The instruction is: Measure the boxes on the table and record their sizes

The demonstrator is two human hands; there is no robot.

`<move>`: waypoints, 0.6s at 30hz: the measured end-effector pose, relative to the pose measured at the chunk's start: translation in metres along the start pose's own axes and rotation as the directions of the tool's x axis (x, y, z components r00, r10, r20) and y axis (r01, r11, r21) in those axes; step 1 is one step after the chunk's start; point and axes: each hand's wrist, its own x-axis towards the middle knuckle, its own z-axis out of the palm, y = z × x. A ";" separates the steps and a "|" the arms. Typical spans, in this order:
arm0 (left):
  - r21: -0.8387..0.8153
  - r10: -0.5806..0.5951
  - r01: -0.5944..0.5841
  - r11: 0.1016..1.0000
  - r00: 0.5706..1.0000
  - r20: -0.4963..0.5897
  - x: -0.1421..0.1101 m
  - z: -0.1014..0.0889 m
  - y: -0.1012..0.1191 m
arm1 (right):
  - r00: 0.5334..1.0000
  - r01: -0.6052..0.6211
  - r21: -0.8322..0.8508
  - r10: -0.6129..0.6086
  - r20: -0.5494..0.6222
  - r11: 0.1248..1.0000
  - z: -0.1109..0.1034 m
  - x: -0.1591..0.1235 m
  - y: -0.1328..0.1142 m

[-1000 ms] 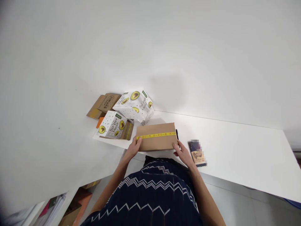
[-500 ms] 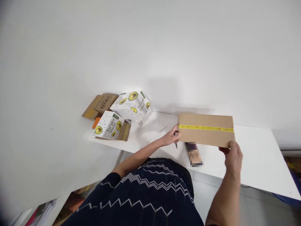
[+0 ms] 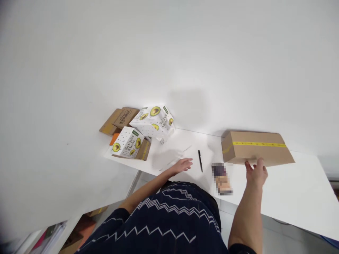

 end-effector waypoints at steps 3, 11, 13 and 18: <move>-0.339 -0.002 -0.133 0.931 0.930 -0.368 -0.014 -0.035 0.009 | 0.999 0.025 -0.031 -0.024 0.029 0.999 0.019 0.006 0.002; -0.540 -0.189 -0.394 0.744 0.651 -0.735 -0.028 -0.111 0.072 | 0.995 0.032 -0.079 -0.025 0.095 0.996 0.014 0.013 0.013; -0.578 -0.243 -0.389 0.717 0.638 -0.731 -0.021 -0.121 0.084 | 0.993 -0.010 -0.090 0.021 0.118 0.996 0.004 0.007 0.021; -0.640 -0.281 -0.361 0.678 0.678 -0.679 -0.007 -0.137 0.101 | 0.976 -0.075 -0.175 0.108 0.189 0.982 -0.023 -0.015 0.048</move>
